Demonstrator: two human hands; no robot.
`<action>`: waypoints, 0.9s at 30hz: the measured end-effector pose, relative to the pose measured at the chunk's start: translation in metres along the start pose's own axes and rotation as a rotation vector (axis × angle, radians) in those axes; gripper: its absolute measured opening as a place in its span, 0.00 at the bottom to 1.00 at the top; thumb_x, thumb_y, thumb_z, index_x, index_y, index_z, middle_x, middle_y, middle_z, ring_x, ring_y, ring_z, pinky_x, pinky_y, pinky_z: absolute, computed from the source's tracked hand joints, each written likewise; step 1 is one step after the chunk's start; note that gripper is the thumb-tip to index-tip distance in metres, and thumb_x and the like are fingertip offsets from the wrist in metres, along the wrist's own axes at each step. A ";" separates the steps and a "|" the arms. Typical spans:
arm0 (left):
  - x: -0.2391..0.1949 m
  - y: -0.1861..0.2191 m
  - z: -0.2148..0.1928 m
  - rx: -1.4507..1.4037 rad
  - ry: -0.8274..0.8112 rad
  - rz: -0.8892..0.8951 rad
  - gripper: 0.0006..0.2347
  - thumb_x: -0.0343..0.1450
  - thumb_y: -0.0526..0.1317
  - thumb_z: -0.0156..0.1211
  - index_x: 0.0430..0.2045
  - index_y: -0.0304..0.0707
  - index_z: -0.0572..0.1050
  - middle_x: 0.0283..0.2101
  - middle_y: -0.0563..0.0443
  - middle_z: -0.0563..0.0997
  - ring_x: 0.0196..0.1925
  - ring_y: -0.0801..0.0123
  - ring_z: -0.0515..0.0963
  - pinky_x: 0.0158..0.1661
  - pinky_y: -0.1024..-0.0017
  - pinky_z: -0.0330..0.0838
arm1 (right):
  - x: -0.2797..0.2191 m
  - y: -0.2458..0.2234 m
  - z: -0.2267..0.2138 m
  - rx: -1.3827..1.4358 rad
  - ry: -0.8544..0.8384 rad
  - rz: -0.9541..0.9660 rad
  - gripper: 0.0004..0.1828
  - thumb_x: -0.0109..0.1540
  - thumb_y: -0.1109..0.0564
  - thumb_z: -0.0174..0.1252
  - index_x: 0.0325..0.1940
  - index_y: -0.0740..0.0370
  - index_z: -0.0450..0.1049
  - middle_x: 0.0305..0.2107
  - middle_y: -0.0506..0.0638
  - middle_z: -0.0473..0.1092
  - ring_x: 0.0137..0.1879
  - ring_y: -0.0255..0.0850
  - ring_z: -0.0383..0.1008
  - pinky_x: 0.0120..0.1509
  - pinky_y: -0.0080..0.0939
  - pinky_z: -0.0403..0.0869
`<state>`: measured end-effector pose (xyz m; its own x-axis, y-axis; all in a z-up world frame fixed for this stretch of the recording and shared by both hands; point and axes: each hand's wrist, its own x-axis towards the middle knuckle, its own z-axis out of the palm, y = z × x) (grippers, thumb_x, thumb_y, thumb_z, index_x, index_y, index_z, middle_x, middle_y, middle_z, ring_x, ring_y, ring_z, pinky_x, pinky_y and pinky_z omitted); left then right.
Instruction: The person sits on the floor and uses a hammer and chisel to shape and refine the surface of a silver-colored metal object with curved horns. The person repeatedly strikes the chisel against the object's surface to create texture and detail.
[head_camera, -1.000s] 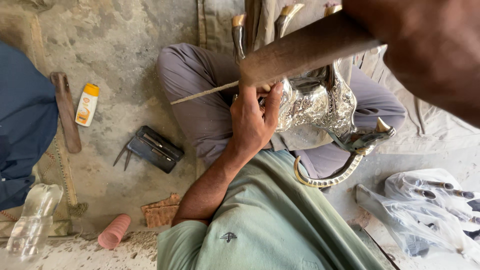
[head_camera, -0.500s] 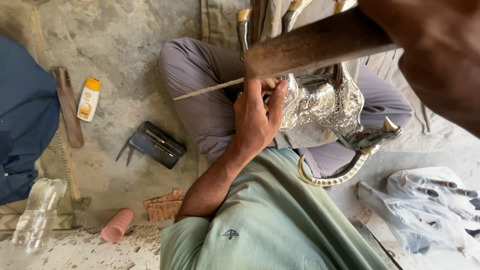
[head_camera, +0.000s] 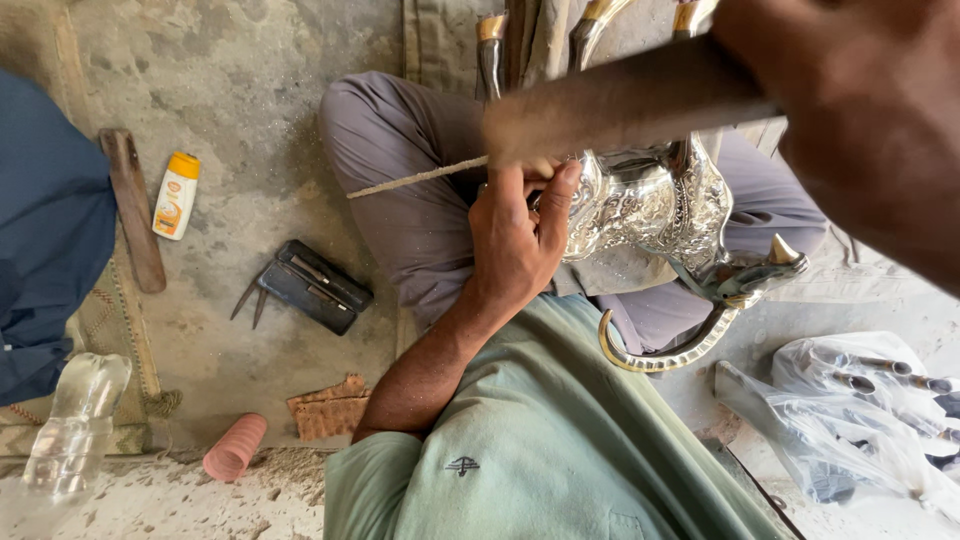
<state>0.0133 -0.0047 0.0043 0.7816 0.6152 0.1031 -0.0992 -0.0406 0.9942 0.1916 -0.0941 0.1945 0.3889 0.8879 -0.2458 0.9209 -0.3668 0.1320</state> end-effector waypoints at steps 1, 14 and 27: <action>0.000 0.000 0.000 0.022 0.007 -0.021 0.10 0.80 0.38 0.56 0.48 0.30 0.64 0.37 0.49 0.76 0.31 0.76 0.76 0.27 0.80 0.72 | 0.001 0.000 0.001 0.006 0.000 0.000 0.08 0.67 0.60 0.60 0.50 0.60 0.78 0.28 0.54 0.75 0.27 0.39 0.76 0.28 0.35 0.75; 0.007 0.002 -0.004 0.000 -0.004 -0.006 0.09 0.83 0.39 0.54 0.47 0.32 0.63 0.39 0.49 0.75 0.35 0.73 0.81 0.34 0.76 0.77 | 0.011 0.001 -0.001 0.006 -0.009 -0.011 0.08 0.66 0.59 0.62 0.49 0.61 0.77 0.28 0.55 0.74 0.27 0.39 0.75 0.28 0.36 0.74; 0.010 0.002 -0.001 -0.085 -0.005 -0.060 0.09 0.82 0.37 0.55 0.48 0.31 0.63 0.35 0.48 0.76 0.36 0.68 0.84 0.37 0.72 0.79 | 0.018 0.012 -0.009 -0.028 -0.046 -0.016 0.09 0.64 0.59 0.63 0.48 0.61 0.77 0.27 0.55 0.74 0.27 0.39 0.75 0.28 0.36 0.74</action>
<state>0.0199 0.0019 0.0076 0.7904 0.6110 0.0437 -0.1037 0.0632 0.9926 0.2097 -0.0797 0.1998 0.3754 0.8796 -0.2921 0.9262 -0.3440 0.1545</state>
